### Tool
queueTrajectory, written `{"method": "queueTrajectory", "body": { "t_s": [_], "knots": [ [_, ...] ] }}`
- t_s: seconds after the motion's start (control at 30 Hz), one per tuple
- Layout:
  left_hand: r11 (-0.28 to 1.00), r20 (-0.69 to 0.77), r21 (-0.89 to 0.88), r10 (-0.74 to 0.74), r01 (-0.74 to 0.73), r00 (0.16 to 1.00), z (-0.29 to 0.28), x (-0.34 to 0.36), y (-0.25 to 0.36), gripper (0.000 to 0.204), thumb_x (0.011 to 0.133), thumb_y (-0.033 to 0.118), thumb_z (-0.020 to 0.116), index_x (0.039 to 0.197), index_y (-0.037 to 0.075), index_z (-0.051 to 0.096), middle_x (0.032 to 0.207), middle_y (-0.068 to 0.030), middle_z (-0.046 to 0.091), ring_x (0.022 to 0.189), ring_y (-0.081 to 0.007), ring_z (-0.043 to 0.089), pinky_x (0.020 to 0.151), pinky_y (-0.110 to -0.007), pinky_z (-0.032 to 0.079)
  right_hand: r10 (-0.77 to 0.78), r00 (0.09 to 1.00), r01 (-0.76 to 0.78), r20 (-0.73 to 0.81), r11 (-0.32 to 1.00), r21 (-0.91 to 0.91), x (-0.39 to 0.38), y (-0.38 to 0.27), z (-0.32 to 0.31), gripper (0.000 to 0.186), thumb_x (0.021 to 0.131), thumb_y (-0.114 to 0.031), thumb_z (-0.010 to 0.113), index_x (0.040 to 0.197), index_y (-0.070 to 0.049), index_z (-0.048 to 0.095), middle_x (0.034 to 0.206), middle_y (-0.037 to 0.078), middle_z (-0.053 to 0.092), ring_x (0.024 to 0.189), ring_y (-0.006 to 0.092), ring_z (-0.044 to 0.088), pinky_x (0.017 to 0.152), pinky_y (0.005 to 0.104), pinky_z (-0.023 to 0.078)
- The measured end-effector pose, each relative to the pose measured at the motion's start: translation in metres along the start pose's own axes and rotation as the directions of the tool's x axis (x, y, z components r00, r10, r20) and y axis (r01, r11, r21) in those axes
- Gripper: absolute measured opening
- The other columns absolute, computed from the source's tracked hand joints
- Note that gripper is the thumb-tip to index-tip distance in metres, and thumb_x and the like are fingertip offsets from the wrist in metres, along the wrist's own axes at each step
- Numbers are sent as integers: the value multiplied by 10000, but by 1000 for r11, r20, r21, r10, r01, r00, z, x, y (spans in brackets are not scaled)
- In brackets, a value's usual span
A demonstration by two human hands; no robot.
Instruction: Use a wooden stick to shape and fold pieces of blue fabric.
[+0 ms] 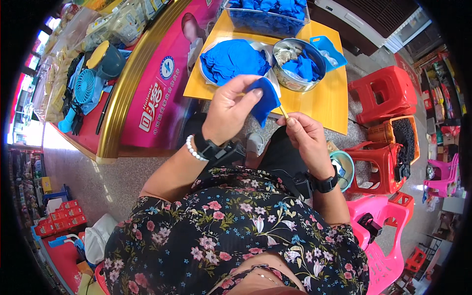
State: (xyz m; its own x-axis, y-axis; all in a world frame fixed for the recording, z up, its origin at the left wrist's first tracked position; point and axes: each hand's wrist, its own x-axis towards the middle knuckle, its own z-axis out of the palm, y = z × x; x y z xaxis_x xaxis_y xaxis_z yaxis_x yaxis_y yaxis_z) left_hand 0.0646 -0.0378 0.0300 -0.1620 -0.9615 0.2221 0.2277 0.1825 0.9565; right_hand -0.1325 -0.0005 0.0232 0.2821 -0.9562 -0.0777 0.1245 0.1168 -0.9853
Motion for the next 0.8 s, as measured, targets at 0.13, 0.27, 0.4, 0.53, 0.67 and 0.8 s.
{"method": "queueTrajectory", "body": {
  "t_s": [0.13, 0.27, 0.4, 0.53, 0.67, 0.8],
  "knots": [
    [963, 61, 198, 176, -184, 983, -19, 9, 1, 145, 834, -28, 567, 943, 23, 649, 958, -28, 527, 884, -90, 526, 768, -214, 438, 7, 1000, -7, 3, 995, -100, -3, -1, -7, 217, 947, -183, 535, 943, -2, 654, 687, -75, 497, 600, 16, 379, 526, 179, 300],
    [939, 57, 247, 231, -238, 971, -20, 6, 4, 219, 751, -77, 569, 848, 71, 698, 985, -49, 507, 921, -131, 511, 817, -246, 415, 16, 999, -5, 47, 976, -217, -4, -2, -7, 218, 941, -179, 541, 938, 6, 658, 729, -55, 548, 640, 28, 424, 564, 188, 348],
    [895, 21, 317, 326, -315, 945, -22, 0, 6, 235, 713, -96, 576, 800, 84, 698, 1054, -56, 480, 948, -136, 494, 858, -255, 389, -20, 998, 36, 66, 966, -257, -4, -1, -7, 216, 939, -170, 540, 938, 11, 657, 750, -32, 596, 676, 43, 473, 604, 205, 394],
    [892, -47, 291, 374, -345, 926, -23, -1, 3, 240, 701, -97, 584, 788, 94, 698, 1076, -55, 463, 949, -139, 487, 864, -254, 383, -53, 998, 57, 20, 949, -311, -4, -4, -5, 218, 937, -171, 541, 930, 17, 653, 767, -12, 623, 700, 52, 506, 629, 215, 416],
    [874, -1, 327, 379, -358, 925, -16, -6, -1, 244, 671, -81, 600, 764, 115, 710, 1060, -57, 453, 942, -151, 489, 865, -256, 379, -82, 997, 80, 6, 946, -314, -2, -2, 0, 221, 936, -169, 539, 920, 22, 650, 775, -1, 631, 709, 58, 518, 639, 217, 421],
    [868, 73, 355, 345, -347, 936, -5, -19, -4, 240, 640, -65, 610, 737, 127, 717, 1027, -51, 448, 938, -162, 494, 848, -267, 395, -80, 990, 50, -118, 971, -234, 3, 6, 0, 213, 938, -160, 534, 916, 18, 649, 746, -10, 603, 673, 51, 484, 604, 211, 398]
  ]
}}
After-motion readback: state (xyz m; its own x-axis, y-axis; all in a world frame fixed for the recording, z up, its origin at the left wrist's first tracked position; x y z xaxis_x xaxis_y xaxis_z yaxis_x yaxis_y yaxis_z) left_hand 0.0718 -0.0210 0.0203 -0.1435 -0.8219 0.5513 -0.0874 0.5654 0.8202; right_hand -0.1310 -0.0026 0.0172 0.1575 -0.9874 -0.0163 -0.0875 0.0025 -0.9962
